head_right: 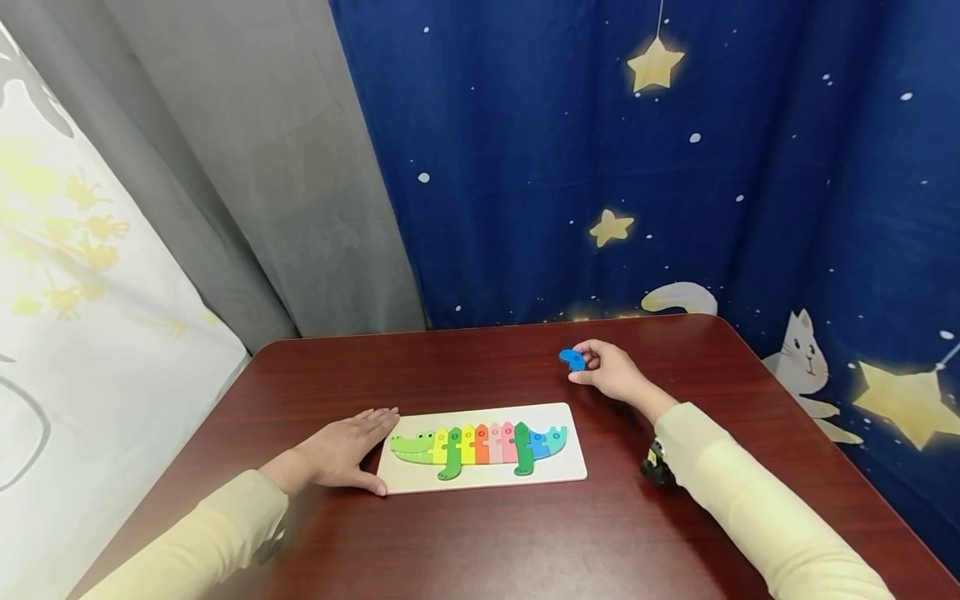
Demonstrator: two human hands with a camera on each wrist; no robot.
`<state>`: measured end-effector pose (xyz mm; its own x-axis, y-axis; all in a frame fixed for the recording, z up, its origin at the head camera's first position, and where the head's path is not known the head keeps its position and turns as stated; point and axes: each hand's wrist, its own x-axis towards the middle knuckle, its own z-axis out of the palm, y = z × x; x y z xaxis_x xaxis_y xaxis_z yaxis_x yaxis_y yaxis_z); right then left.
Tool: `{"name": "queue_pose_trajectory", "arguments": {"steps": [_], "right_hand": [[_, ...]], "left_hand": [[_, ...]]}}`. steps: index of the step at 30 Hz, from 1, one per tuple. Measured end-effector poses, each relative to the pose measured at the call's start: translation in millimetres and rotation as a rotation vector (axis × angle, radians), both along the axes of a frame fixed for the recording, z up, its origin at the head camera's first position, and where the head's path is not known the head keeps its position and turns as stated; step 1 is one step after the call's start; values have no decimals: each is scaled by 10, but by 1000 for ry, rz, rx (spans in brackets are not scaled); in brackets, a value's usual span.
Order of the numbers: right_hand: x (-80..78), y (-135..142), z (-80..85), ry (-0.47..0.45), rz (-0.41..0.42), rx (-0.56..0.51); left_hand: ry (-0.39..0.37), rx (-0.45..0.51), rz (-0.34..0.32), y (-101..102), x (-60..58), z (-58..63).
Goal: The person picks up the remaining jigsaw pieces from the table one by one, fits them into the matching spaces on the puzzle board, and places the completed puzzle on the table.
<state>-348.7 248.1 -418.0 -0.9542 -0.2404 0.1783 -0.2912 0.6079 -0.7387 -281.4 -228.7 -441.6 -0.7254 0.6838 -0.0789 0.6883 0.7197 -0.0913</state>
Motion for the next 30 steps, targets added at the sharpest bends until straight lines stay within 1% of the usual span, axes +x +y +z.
{"name": "queue_pose_trajectory", "arguments": {"steps": [8, 14, 21, 27, 30], "right_hand": [[76, -65, -22, -3, 79, 17], [120, -96, -45, -27, 132, -5], [177, -125, -57, -66, 172, -17], [219, -150, -71, -62, 232, -10], [245, -157, -72, -67, 249, -2]], "left_hand": [[5, 17, -14, -4, 18, 1], [5, 5, -4, 0, 27, 1], [1, -1, -4, 1, 33, 12], [3, -10, -13, -1, 34, 18], [9, -11, -21, -1, 27, 17]]}}
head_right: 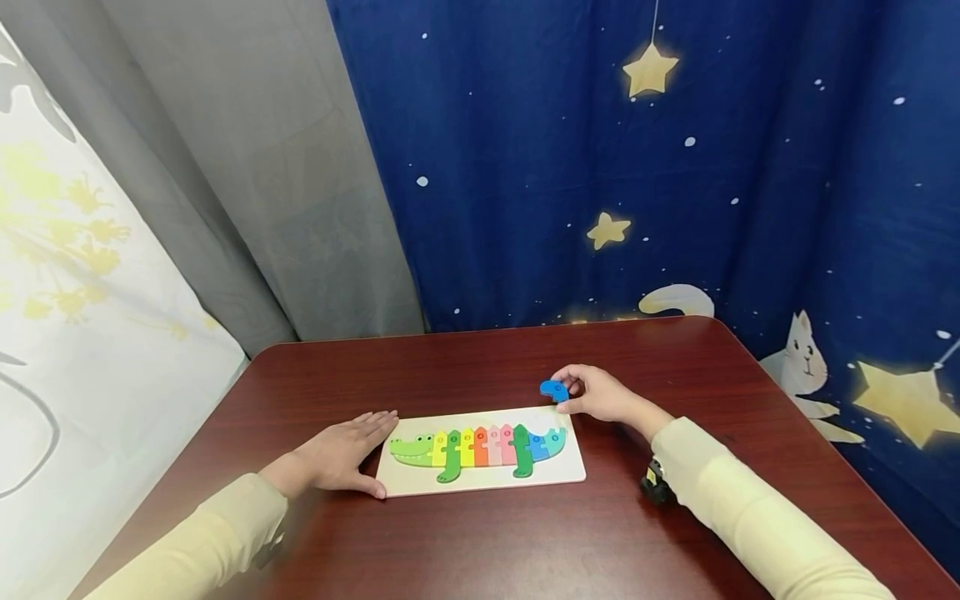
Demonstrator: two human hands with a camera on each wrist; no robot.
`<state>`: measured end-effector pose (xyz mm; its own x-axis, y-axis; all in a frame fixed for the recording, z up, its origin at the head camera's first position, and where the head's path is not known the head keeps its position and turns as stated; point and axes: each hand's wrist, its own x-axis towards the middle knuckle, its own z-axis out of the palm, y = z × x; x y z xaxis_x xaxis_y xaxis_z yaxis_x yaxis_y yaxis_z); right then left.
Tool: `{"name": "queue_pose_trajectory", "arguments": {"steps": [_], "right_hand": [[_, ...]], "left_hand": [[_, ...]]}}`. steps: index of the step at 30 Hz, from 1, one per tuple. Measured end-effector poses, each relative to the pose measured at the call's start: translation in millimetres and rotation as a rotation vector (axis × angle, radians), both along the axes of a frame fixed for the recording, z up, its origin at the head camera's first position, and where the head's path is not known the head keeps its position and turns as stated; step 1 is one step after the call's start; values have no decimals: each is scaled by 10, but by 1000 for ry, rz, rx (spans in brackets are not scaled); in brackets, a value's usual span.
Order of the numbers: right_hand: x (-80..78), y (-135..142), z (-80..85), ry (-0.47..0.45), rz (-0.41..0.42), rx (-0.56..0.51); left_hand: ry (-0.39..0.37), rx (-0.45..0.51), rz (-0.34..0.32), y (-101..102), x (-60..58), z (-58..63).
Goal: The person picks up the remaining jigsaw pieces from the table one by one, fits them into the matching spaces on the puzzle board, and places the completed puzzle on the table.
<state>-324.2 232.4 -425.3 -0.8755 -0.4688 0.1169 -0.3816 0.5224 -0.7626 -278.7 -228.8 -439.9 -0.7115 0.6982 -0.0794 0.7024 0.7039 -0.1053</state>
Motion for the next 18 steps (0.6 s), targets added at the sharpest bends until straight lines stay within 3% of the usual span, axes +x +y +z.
{"name": "queue_pose_trajectory", "arguments": {"steps": [18], "right_hand": [[42, -16, -38, -50, 99, 73]], "left_hand": [[1, 2, 8, -8, -15, -11]]}}
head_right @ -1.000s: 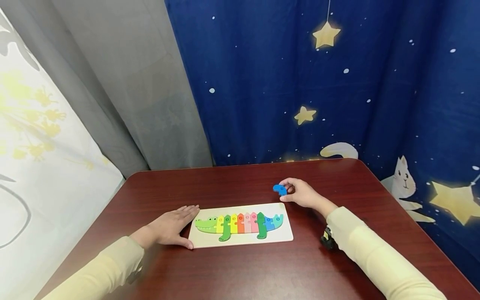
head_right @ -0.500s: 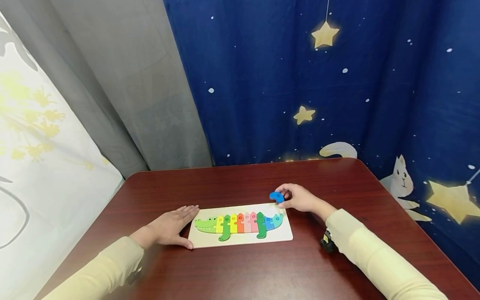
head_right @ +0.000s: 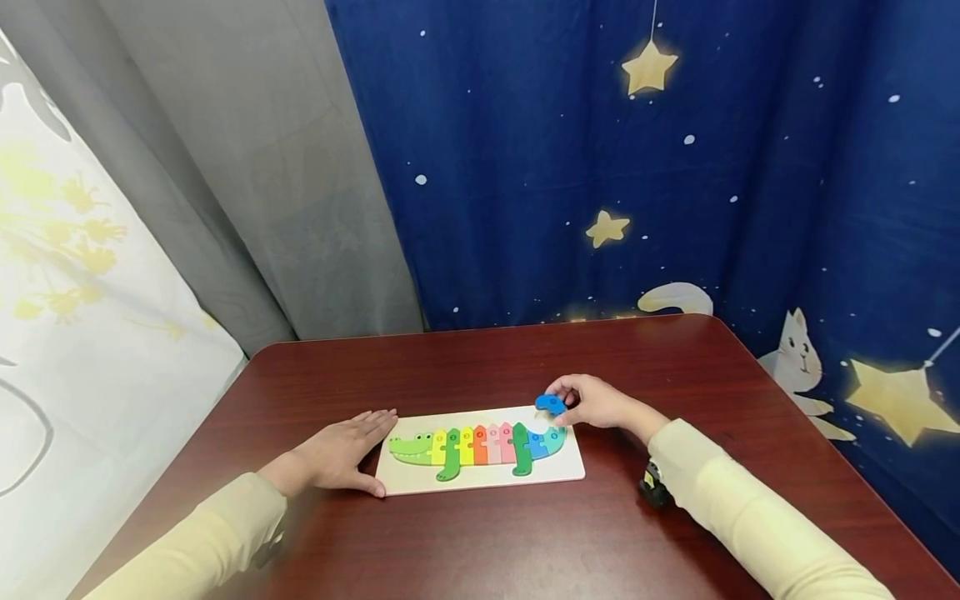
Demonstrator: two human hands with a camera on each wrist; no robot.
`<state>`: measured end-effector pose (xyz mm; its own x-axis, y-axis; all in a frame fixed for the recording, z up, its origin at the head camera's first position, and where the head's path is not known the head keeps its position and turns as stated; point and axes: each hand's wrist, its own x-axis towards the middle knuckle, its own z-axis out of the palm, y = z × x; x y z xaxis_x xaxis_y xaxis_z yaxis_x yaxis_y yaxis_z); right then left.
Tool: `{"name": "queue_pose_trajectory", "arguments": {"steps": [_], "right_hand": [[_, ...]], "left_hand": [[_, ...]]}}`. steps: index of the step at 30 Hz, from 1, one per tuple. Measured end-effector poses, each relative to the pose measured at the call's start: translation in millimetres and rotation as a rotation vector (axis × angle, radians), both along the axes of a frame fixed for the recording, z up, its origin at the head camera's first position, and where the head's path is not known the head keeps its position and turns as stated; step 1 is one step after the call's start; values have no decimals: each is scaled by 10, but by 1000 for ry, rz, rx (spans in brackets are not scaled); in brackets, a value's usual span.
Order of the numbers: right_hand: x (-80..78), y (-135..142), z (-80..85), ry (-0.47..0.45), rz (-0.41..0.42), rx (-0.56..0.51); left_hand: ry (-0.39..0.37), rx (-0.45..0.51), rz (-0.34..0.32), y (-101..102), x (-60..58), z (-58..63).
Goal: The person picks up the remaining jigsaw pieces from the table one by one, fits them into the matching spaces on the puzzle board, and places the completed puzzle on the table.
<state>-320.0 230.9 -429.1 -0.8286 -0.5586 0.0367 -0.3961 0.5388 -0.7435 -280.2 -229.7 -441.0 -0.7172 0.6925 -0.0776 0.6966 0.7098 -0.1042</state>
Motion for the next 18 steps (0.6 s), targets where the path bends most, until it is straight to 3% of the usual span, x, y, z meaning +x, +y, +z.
{"name": "queue_pose_trajectory", "arguments": {"steps": [18], "right_hand": [[-18, -26, -57, -20, 15, 27]], "left_hand": [[-5, -2, 7, 3, -9, -9]]}}
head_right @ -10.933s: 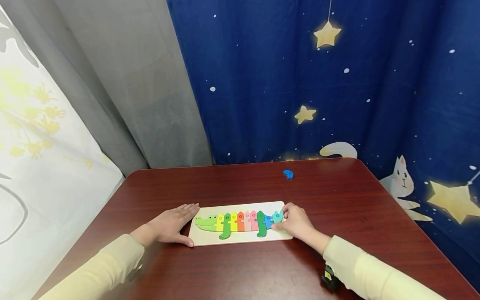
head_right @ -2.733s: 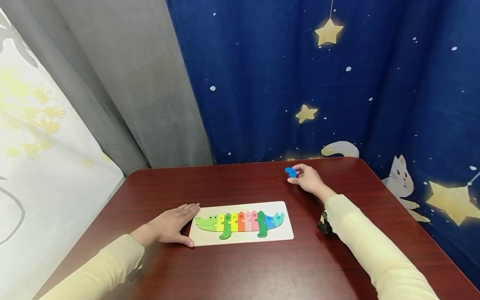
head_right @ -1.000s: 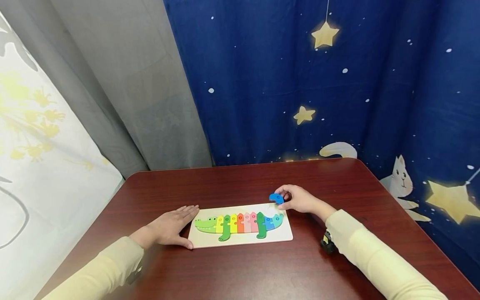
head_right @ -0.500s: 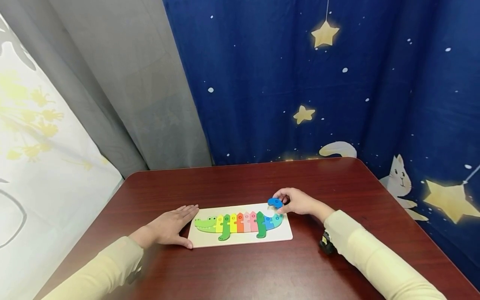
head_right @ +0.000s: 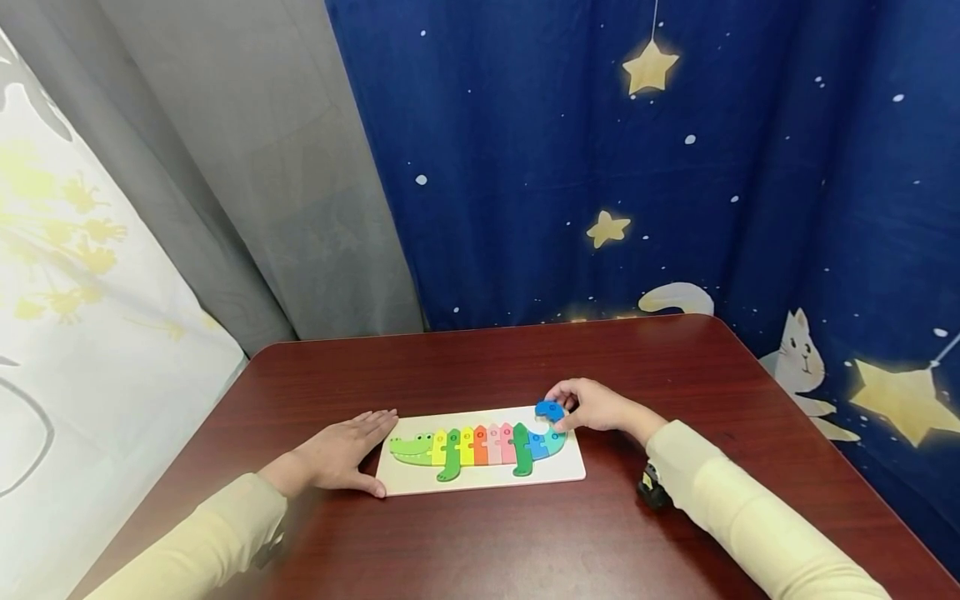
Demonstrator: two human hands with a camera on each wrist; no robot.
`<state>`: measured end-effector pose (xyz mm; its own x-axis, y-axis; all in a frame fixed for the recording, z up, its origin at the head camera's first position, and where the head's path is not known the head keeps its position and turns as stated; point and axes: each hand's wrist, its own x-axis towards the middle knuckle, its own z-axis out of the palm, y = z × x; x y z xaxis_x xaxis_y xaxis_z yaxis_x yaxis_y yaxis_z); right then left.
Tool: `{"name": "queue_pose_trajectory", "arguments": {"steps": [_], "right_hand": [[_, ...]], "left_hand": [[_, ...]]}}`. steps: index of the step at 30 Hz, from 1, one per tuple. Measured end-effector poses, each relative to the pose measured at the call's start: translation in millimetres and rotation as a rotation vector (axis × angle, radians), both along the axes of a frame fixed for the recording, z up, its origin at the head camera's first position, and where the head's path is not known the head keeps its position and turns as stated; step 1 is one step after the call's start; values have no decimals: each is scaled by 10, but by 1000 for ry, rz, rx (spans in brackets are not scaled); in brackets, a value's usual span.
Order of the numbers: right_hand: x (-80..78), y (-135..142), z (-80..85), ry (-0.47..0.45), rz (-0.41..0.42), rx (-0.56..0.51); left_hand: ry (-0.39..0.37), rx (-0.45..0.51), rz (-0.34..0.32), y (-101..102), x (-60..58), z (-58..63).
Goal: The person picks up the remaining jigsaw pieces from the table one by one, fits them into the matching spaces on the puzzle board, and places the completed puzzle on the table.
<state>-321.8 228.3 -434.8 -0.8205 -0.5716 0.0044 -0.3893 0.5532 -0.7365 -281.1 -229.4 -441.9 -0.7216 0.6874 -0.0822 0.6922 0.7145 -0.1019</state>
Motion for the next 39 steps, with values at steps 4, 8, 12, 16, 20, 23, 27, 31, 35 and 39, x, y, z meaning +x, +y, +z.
{"name": "queue_pose_trajectory", "arguments": {"steps": [4, 8, 12, 16, 20, 23, 27, 31, 35, 39], "right_hand": [[-14, 7, -29, -1, 12, -1], [-23, 8, -43, -11, 5, 0], [-27, 4, -46, -9, 3, 5], [-33, -1, -49, 0, 6, 6], [-39, -5, -55, -8, -1, 2], [-45, -5, -61, -21, -8, 2], [-55, -4, -66, -31, -10, 13], [-70, 0, -69, -48, -13, 23], [-82, 4, -74, -67, -20, 32], [-86, 0, -86, -61, -16, 35]], "left_hand": [[-3, 6, 2, 1, 10, 8], [-2, 12, -2, -1, 11, 9], [-2, 13, -5, 0, 9, 6], [0, 8, 2, 2, 9, 3], [2, 9, 0, 2, 6, 0], [2, 9, -1, 1, 1, -2], [3, 10, -4, 4, -5, -1], [6, 19, -12, 1, -3, -2], [3, 27, -15, -4, -3, -9], [-4, 25, -8, -2, -4, -11]]}}
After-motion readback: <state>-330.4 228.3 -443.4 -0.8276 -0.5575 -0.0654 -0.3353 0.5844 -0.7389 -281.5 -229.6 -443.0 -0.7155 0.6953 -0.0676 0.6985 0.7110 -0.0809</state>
